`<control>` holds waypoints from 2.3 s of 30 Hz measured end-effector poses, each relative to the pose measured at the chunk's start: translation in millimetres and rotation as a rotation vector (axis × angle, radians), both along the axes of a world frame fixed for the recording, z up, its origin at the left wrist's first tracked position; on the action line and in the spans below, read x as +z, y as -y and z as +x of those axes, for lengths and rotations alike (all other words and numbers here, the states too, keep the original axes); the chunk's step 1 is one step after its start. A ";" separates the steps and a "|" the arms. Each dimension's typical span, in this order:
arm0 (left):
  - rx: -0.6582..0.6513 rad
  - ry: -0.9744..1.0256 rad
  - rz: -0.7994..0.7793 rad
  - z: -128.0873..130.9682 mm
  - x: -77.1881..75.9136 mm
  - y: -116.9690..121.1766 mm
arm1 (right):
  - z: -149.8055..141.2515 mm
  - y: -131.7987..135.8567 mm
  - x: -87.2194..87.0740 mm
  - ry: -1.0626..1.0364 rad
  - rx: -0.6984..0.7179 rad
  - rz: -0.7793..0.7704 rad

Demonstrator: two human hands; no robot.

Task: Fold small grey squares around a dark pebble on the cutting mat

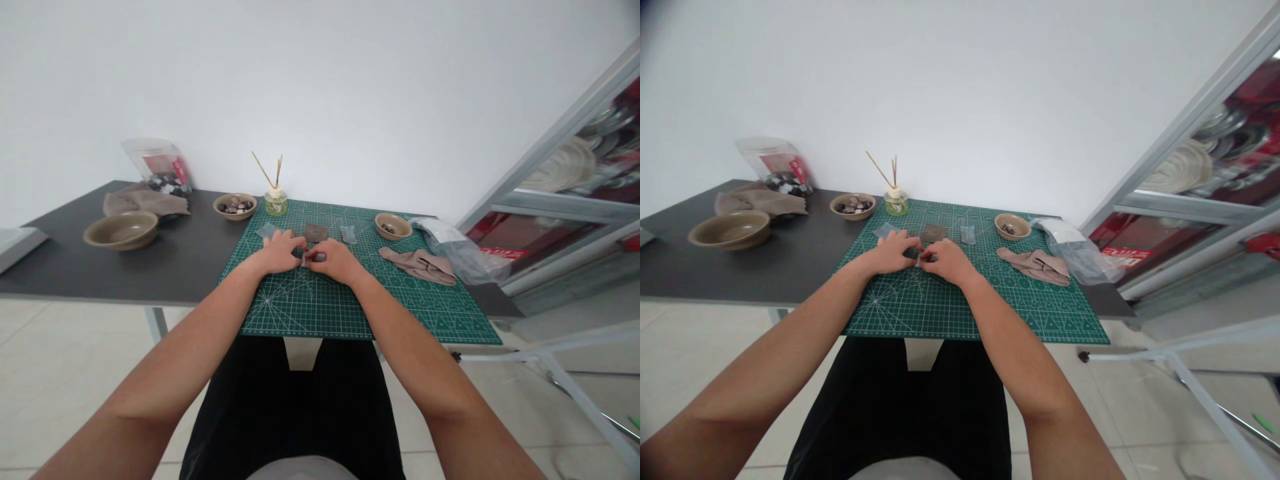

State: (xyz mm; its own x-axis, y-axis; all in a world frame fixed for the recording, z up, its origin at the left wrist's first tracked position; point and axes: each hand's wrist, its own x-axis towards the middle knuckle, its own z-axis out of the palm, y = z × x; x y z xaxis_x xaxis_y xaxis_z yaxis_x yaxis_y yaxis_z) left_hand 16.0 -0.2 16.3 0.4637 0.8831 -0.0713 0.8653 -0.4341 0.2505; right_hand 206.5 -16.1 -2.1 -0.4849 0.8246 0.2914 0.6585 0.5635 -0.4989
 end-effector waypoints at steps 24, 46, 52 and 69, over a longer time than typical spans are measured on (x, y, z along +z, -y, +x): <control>0.006 -0.017 -0.005 -0.2 1.1 0.5 | -5.0 -2.9 -2.7 0.061 -0.098 0.093; 0.003 -0.017 -0.019 0.4 5.1 2.8 | -3.7 -1.7 -3.4 0.067 -0.036 0.110; -0.004 -0.015 -0.007 1.0 5.0 3.4 | -6.4 -4.8 -5.7 0.083 0.001 0.112; -0.006 -0.027 -0.010 -0.1 2.6 1.5 | -3.1 -5.9 -5.5 0.085 -0.060 0.111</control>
